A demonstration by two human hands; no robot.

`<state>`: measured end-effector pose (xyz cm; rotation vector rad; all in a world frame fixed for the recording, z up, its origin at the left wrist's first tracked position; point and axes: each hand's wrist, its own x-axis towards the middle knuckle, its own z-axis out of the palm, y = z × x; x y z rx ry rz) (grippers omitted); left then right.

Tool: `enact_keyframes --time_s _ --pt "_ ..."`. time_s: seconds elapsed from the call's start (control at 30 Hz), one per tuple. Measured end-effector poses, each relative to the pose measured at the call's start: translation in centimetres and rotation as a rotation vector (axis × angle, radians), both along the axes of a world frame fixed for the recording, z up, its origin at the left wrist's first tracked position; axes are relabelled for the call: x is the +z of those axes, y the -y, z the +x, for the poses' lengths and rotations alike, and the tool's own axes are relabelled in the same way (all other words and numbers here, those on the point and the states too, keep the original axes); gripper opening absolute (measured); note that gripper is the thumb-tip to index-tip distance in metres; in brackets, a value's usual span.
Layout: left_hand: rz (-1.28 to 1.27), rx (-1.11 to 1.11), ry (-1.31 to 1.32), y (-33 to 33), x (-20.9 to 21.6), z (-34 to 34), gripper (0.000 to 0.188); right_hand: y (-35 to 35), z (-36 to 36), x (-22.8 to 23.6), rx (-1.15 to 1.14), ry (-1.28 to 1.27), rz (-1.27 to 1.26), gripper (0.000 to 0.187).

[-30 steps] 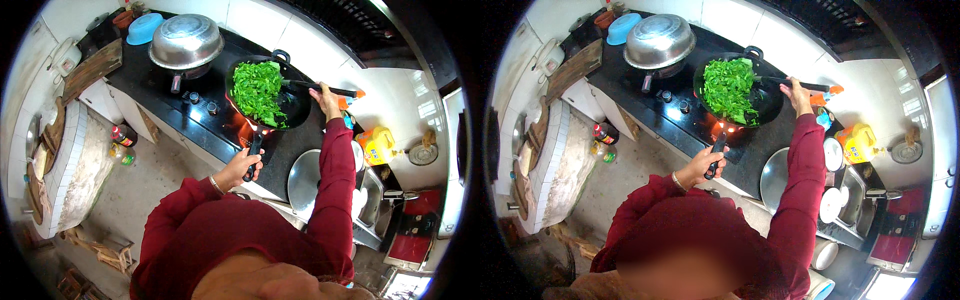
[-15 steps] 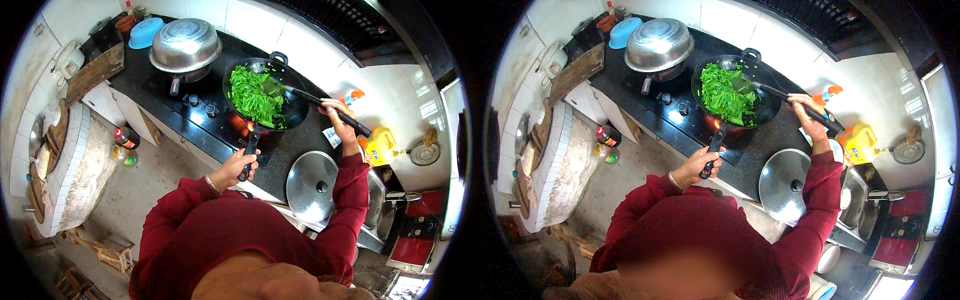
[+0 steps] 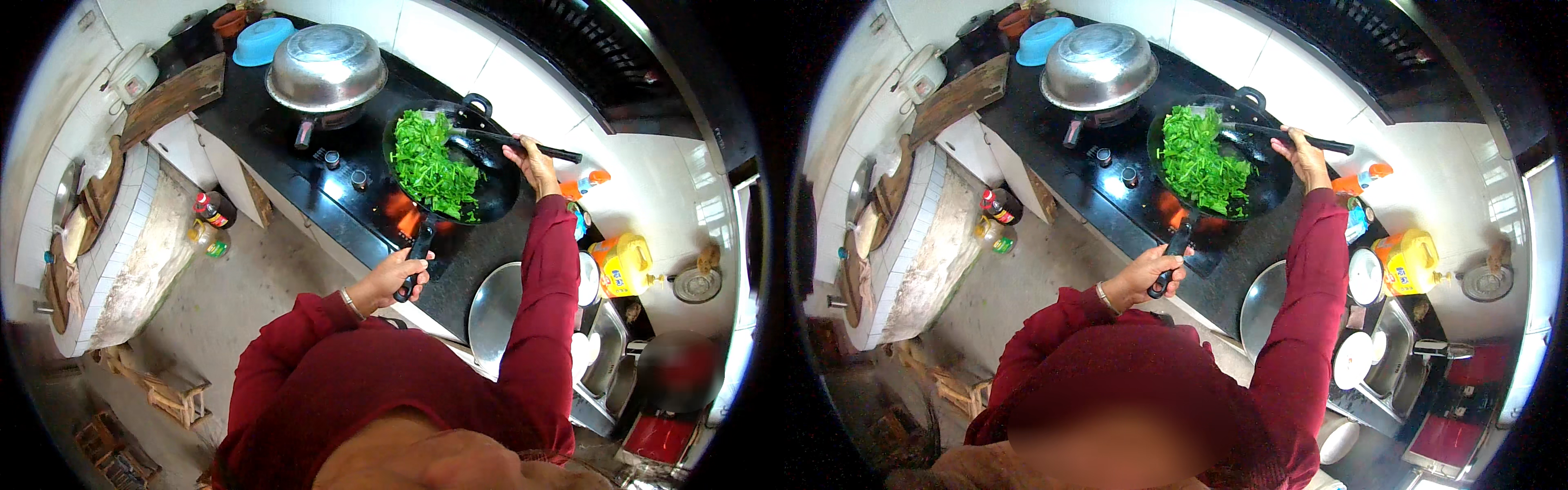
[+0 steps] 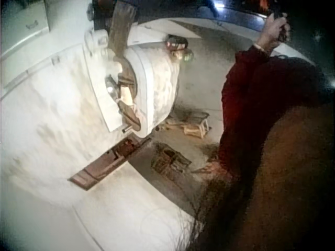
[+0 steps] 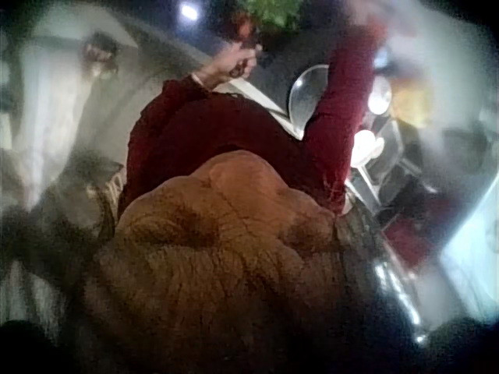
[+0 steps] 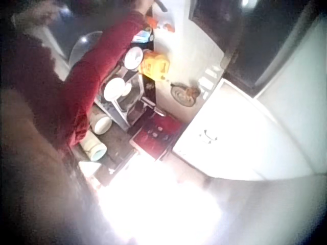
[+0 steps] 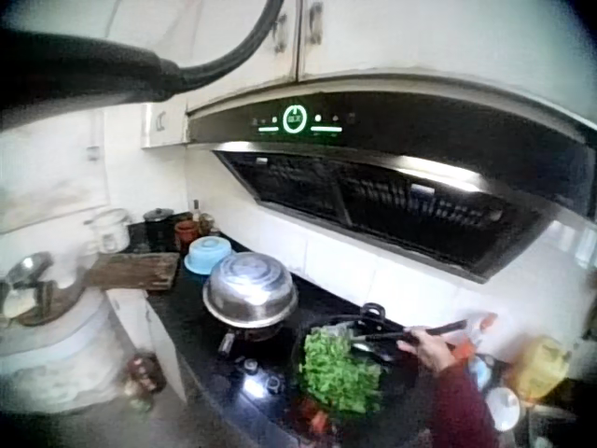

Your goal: The person chops small vegetables on a wooden board with a cleaver, adds green leafy vegetables into a pan on a gas stove, stirs them with a spatula, and sprinkles a spoonful of white powder from a packet.

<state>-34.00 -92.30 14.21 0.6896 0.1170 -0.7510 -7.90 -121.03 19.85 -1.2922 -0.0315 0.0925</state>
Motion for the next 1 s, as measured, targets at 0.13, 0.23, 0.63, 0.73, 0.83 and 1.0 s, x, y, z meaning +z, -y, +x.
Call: enact_keyframes --time_s 0.13,0.23,0.63,0.73,0.83,1.0 --pt "0.027 0.006 0.007 -0.2 0.1 -0.1 0.028 -0.5 -1.3 3.3 0.316 0.153 -0.227 0.017" --pt "0.007 0.007 -0.007 -0.3 0.0 0.0 0.023 -2.1 -6.3 8.1 0.502 0.478 -0.499 0.016" --pt "-0.02 -0.036 -0.031 -0.5 -0.2 0.3 0.022 -3.1 -20.5 11.2 0.482 0.839 -1.087 0.02" --pt "-0.014 -0.028 -0.012 -0.4 -0.2 0.3 0.02 -4.3 -19.1 8.1 0.378 0.847 -1.089 0.02" --pt "-0.033 -0.04 -0.001 -0.1 -0.7 0.4 0.02 -4.3 -17.1 4.0 0.29 0.901 -1.135 0.022" --pt "-0.008 -0.025 -0.029 -0.3 -0.1 0.5 0.021 -5.3 -17.8 5.9 0.26 0.862 -1.134 0.021"
